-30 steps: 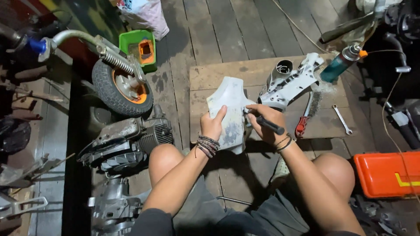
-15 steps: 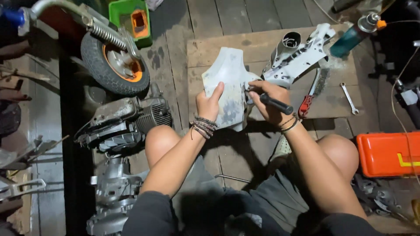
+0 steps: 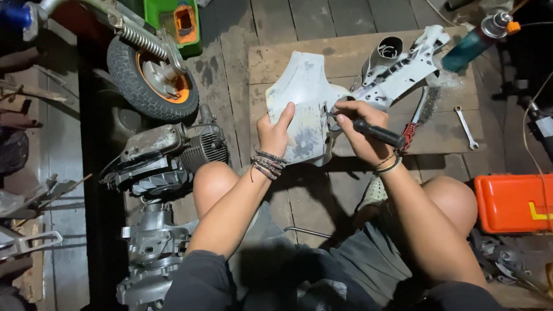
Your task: Using a hand file to smooth the edges and surfaces of a white plastic motorcycle component.
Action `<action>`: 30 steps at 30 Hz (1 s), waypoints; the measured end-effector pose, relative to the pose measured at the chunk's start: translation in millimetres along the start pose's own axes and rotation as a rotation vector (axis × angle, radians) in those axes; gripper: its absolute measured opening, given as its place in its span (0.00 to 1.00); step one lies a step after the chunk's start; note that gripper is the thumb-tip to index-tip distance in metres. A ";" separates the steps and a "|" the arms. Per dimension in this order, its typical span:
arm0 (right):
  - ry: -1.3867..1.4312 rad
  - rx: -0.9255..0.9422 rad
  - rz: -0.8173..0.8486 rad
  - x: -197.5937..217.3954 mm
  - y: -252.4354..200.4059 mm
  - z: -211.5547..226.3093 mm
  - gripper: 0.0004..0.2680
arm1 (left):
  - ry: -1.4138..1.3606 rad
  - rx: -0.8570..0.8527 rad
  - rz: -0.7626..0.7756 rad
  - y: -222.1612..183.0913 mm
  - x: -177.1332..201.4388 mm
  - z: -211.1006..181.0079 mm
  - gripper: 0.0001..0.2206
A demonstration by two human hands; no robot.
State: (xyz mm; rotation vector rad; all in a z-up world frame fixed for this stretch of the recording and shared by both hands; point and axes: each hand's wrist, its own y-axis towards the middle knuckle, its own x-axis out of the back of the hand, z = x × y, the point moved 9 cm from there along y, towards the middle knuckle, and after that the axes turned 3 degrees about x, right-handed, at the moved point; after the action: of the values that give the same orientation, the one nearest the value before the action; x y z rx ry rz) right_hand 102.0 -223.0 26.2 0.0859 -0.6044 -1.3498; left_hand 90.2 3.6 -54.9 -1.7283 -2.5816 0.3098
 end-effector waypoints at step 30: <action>-0.256 0.230 -0.022 -5.8 -2.6 28.6 0.05 | 0.040 0.069 -0.007 -4.9 -1.4 5.5 0.16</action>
State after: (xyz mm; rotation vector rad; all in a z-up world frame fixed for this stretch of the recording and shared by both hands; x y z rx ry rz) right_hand 86.2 -210.2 47.2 0.1076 -0.9767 -1.3177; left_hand 85.6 -0.4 -59.3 -1.6855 -2.5173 0.3561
